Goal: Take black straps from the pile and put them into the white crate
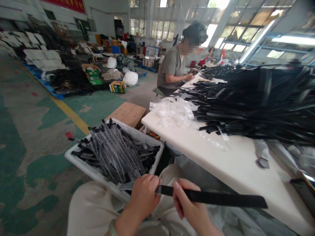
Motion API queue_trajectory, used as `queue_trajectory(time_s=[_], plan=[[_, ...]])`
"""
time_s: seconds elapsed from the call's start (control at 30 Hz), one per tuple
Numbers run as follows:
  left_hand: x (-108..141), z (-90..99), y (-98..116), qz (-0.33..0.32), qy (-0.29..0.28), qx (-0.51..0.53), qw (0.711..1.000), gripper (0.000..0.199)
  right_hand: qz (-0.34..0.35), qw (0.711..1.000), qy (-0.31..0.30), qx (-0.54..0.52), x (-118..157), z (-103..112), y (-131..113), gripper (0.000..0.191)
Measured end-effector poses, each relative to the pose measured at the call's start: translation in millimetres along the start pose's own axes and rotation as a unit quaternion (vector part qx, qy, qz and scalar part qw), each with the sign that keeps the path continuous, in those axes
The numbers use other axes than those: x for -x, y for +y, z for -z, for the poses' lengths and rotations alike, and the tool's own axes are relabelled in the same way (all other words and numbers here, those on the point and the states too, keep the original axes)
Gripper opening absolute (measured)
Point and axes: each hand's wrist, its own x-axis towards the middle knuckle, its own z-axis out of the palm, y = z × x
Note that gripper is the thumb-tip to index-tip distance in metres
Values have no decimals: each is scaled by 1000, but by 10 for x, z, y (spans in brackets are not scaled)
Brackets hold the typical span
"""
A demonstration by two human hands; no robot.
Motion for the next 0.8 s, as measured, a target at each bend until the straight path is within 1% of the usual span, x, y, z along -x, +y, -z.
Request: queue_trajectory(time_s=[0.07, 0.1, 0.13, 0.17, 0.2, 0.23, 0.3, 0.33, 0.37, 0.4, 0.5, 0.57, 0.7, 0.8], plan=[[-1, -4, 56, -14, -4, 3, 1000, 12, 5, 999, -45, -7, 13, -40, 75, 47], [3, -7, 52, -16, -5, 3, 1000, 11, 8, 998, -66, -23, 28, -22, 112, 42], [9, -10, 31, -15, -5, 2, 1000, 12, 12, 996, -75, -45, 48, 20, 139, 39], [16, -11, 0, -8, -4, -1, 1000, 13, 12, 995, -67, -71, 70, 81, 153, 38], [21, -9, -35, 1, -4, -5, 1000, 14, 9, 995, -40, -94, 90, 149, 150, 37], [24, -4, -65, 10, -4, -6, 1000, 17, 8, 994, -1, -111, 106, 216, 131, 35], [12, 15, -92, 18, -9, -3, 1000, 19, 11, 991, 76, -111, 110, 302, 54, 34], [-4, 30, -86, 15, -14, 3, 1000, 19, 16, 991, 88, -96, 95, 310, 7, 36], [-29, 48, -72, 12, -18, 10, 1000, 20, 24, 994, 81, -76, 68, 292, -38, 36], [-59, 70, -53, 8, -21, 18, 1000, 20, 36, 996, 59, -55, 28, 252, -77, 37], [-166, 166, -27, 6, -26, 42, 999, 20, 72, 996, -44, -19, -142, 62, -144, 39], [-229, 255, -55, 14, -26, 57, 998, 19, 74, 993, -87, -25, -267, -69, -163, 39], [-303, 439, -131, 21, -29, 101, 994, 18, 40, 990, -117, -61, -451, -268, -240, 41], [-341, 548, -134, 13, -38, 145, 989, 20, 25, 987, -141, -74, -536, -364, -383, 41]])
